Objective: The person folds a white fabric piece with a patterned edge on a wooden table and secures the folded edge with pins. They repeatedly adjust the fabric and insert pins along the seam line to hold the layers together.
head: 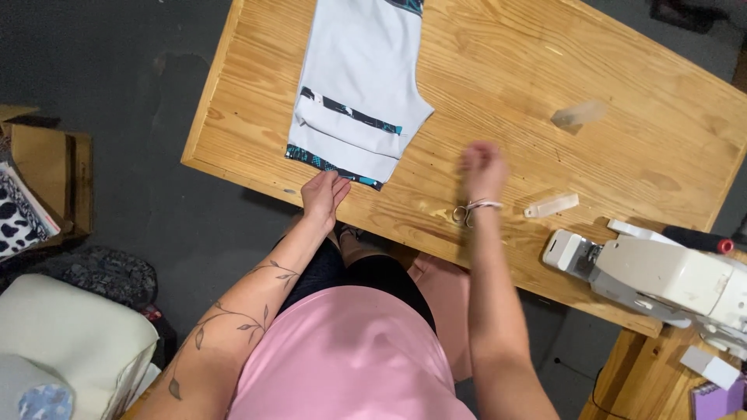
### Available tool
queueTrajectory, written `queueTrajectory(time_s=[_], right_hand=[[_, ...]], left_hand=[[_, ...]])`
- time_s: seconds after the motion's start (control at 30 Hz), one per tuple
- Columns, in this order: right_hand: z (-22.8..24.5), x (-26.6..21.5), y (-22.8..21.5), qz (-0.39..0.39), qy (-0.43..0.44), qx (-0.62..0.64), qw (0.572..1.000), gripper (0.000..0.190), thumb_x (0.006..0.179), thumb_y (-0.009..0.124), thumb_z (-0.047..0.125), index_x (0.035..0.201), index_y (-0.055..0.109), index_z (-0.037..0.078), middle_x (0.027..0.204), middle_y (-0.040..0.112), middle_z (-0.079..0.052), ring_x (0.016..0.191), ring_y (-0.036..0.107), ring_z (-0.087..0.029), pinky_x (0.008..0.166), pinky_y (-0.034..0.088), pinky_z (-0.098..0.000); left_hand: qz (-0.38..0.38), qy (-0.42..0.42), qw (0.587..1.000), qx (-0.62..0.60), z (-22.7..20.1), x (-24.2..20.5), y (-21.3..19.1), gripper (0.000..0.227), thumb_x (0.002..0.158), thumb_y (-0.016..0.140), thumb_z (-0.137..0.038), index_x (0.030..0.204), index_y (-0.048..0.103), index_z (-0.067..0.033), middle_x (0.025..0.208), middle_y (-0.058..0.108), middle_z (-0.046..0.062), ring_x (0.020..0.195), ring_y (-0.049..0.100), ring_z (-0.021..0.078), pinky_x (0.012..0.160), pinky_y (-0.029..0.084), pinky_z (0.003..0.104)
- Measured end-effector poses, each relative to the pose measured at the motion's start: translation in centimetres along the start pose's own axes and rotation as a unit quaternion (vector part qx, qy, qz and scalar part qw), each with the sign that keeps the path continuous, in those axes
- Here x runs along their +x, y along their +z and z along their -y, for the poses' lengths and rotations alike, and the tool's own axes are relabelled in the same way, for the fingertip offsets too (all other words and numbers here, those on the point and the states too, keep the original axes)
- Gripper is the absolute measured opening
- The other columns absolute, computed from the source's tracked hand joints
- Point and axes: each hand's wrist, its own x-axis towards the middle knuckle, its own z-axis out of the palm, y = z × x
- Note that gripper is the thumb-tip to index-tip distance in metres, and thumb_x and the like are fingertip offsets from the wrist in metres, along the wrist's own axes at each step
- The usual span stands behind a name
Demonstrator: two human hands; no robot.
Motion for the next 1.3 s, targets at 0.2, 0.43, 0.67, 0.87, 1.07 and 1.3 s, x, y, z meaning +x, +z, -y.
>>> queueTrajectory(time_s=[0.2, 0.43, 0.67, 0.87, 1.07, 1.3], right_hand=[[3.7, -5.8, 9.5, 0.259, -0.153, -0.018, 0.954, 0.011, 0.090, 0.077, 0.019, 0.101, 0.075, 0.021, 0.092, 0.073, -0.002, 0.091, 0.072, -0.023, 0.087, 0.057, -0.0355], [4.3, -5.4, 10.5, 0.348, -0.184, -0.063, 0.917, 0.012, 0.089, 0.075, 0.021, 0.100, 0.076, 0.020, 0.089, 0.071, -0.010, 0.086, 0.071, -0.027, 0.081, 0.057, -0.0411], [3.1, -4.2, 10.8, 0.398, -0.135, -0.049, 0.906, 0.014, 0.080, 0.077, 0.018, 0.095, 0.076, 0.017, 0.079, 0.071, -0.002, 0.073, 0.067, -0.013, 0.073, 0.055, -0.0285], [2.8, -4.0, 11.6, 0.402, -0.126, -0.076, 0.904, 0.014, 0.077, 0.077, 0.020, 0.090, 0.076, 0.016, 0.075, 0.071, -0.001, 0.069, 0.068, -0.012, 0.069, 0.056, -0.0273], [3.5, -4.5, 12.3, 0.386, -0.100, -0.118, 0.909, 0.014, 0.078, 0.076, 0.026, 0.092, 0.077, 0.021, 0.077, 0.074, 0.004, 0.074, 0.070, -0.011, 0.073, 0.056, -0.0286], [4.8, -5.5, 12.0, 0.359, -0.075, -0.152, 0.918, 0.014, 0.086, 0.073, 0.029, 0.100, 0.076, 0.025, 0.086, 0.076, 0.006, 0.087, 0.072, -0.017, 0.084, 0.055, -0.0358]], left_hand=[[0.001, 0.003, 1.000, -0.003, 1.0, 1.3, -0.2, 0.025, 0.087, 0.070, -0.013, 0.110, 0.067, -0.0041, 0.096, 0.070, 0.011, 0.091, 0.075, 0.0242, 0.090, 0.060, 0.042], [0.010, -0.014, 0.999, -0.032, 0.3, 0.3, -0.2, 0.029, 0.088, 0.070, -0.015, 0.114, 0.065, -0.0025, 0.100, 0.069, 0.014, 0.097, 0.074, 0.0296, 0.094, 0.058, 0.047], [0.019, -0.023, 0.999, -0.029, 0.2, 0.0, -0.1, 0.029, 0.089, 0.070, -0.018, 0.115, 0.066, -0.0060, 0.102, 0.070, 0.011, 0.100, 0.073, 0.0255, 0.096, 0.057, 0.045], [0.010, -0.008, 1.000, -0.005, 0.5, 0.2, 0.1, 0.021, 0.088, 0.070, -0.020, 0.106, 0.068, -0.0096, 0.097, 0.070, 0.006, 0.094, 0.072, 0.0194, 0.092, 0.058, 0.039], [-0.018, 0.073, 0.992, 0.105, 0.4, 0.6, 0.5, 0.004, 0.083, 0.068, -0.020, 0.079, 0.069, -0.0188, 0.078, 0.072, -0.005, 0.072, 0.068, 0.0056, 0.061, 0.048, 0.016], [-0.045, 0.083, 0.991, 0.096, 1.3, 1.4, 0.3, 0.002, 0.080, 0.068, -0.017, 0.081, 0.070, -0.0162, 0.078, 0.072, 0.000, 0.073, 0.070, 0.0089, 0.061, 0.049, 0.017]])
